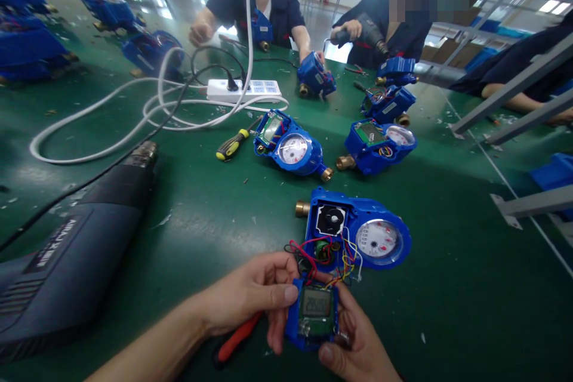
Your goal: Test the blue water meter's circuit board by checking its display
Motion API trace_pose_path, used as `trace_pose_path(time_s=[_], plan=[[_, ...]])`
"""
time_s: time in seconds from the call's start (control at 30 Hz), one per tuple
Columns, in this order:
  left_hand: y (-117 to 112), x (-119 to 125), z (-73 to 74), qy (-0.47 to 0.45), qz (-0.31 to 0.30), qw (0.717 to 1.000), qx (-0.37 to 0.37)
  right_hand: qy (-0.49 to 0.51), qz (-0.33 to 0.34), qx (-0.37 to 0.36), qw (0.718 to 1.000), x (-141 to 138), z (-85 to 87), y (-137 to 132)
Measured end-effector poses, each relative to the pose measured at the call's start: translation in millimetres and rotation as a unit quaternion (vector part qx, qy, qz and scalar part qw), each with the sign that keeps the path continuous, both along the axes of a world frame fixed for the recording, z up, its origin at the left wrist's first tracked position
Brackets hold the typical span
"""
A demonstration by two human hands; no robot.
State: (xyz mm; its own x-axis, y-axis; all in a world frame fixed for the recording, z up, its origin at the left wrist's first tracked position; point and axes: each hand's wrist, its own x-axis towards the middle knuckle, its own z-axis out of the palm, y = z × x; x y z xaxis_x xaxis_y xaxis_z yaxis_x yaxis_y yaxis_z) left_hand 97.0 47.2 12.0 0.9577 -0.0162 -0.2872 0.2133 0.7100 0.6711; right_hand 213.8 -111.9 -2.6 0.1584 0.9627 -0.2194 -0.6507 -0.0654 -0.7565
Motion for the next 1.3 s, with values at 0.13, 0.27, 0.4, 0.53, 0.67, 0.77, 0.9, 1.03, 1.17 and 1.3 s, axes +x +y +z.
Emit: trace_pose_path(time_s=[0.13,0.27,0.4,0.53,0.67,0.77,0.9,1.03,1.17,1.3], plan=[[-2.1,-0.7,-1.2,-0.008,-0.002,0.999,0.034,-0.009,0.019,0.016,1.0,3.1,-2.5,-2.2],[-2.5,-2.5,3.8,-0.005,-0.024,0.995,0.098,-0.012,0.035,0.011,0.999,5.0,-2.2,-2.9],[-1.0,-5.7,16.2,0.036,0.038,0.964,0.26,-0.003,0.023,-0.001,1.0,4.3,-2.4,-1.7],[2.2,-9.9,19.9,0.013,0.039,0.895,0.445,-0.014,0.017,-0.02,1.0,2.9,-2.7,-1.2],[1.9,-13.6,11.9,-0.049,0.057,0.784,0.616,-0.043,0.007,-0.039,0.998,1.4,-1.0,-1.0],[-3.1,-15.5,5.4,-0.067,0.069,0.728,0.678,-0.059,0.001,-0.07,0.996,-0.1,1.3,-0.8],[-11.4,-16.4,-2.4,-0.064,0.07,0.659,0.746,-0.062,-0.007,-0.09,0.994,-3.2,2.6,-2.2],[-15.0,-13.2,-6.4,-0.039,0.067,0.665,0.743,-0.038,-0.006,-0.091,0.995,-6.0,1.2,-3.3],[-12.8,-7.8,-0.7,-0.005,0.1,0.766,0.635,-0.018,0.001,-0.055,0.998,-5.0,0.0,-0.5],[-6.8,-9.6,8.7,0.013,0.085,0.829,0.553,0.005,-0.003,-0.042,0.999,-1.2,0.6,3.3]])
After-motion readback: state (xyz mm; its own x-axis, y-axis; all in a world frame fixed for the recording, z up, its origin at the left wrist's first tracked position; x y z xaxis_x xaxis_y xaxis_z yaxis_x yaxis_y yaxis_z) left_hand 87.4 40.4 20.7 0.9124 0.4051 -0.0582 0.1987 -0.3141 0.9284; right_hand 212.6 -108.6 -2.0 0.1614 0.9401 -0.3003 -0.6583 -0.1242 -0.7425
